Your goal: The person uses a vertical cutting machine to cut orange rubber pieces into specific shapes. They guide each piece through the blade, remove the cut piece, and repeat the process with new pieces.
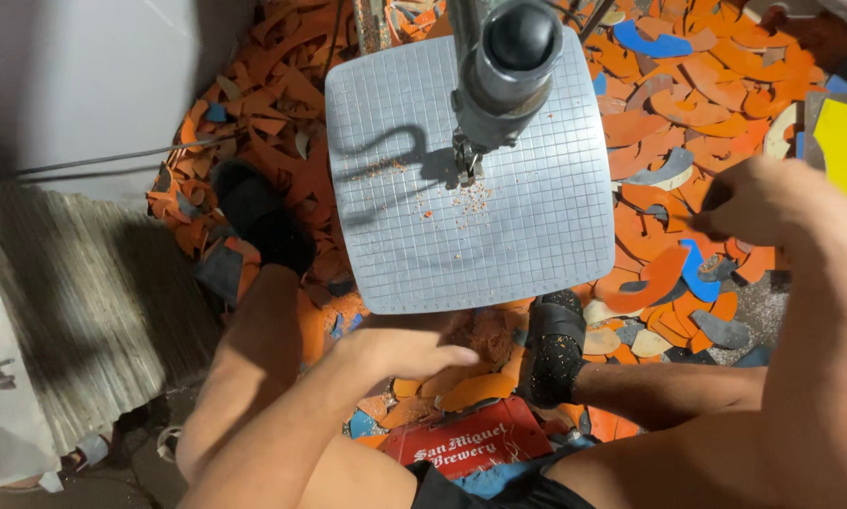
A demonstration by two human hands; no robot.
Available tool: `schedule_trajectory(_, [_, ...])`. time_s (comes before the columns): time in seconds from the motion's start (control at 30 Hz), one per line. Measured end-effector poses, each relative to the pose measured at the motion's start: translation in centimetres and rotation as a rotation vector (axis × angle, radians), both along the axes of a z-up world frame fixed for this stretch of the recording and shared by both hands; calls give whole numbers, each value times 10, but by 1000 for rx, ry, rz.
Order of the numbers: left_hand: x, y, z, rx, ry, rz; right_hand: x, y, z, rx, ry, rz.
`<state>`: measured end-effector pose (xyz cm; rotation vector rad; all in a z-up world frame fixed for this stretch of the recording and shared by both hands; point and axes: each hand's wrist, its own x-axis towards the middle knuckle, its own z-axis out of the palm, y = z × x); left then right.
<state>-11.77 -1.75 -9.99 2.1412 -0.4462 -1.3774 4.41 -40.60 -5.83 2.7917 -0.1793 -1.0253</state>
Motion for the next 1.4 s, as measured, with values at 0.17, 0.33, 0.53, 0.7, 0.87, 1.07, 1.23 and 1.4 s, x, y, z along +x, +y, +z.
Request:
schedule_trajectory(0.17, [6, 14, 1, 253, -302, -85, 8, -3, 18, 142, -357, -185])
schedule_trajectory(0.33, [10, 6, 17, 164, -268, 43, 8, -3, -3, 806, -781, -123])
schedule_trajectory(0.53, [14, 3, 26, 224, -284, -92, -28, 48, -151, 490, -185, -257])
schedule_trajectory(0.7, [12, 5, 25, 213, -257, -79, -148, 117, -260, 475, -104, -14])
schedule_trajectory(0.87, [17, 11, 26, 232, -353, -103, -190, 158, -275, 256, 59, 403])
schedule_trajectory(1.07, [12, 10, 64, 138, -56, -128, -197, 207, -215, 692, 474, 688])
schedule_trajectory(1.23, [5, 55, 121, -488, 71, -38, -182, 186, -51, 1147, 315, 804])
schedule_trajectory(1.4, [8, 73, 125, -716, -240, 725, -130, 143, 94, 1582, -404, 855])
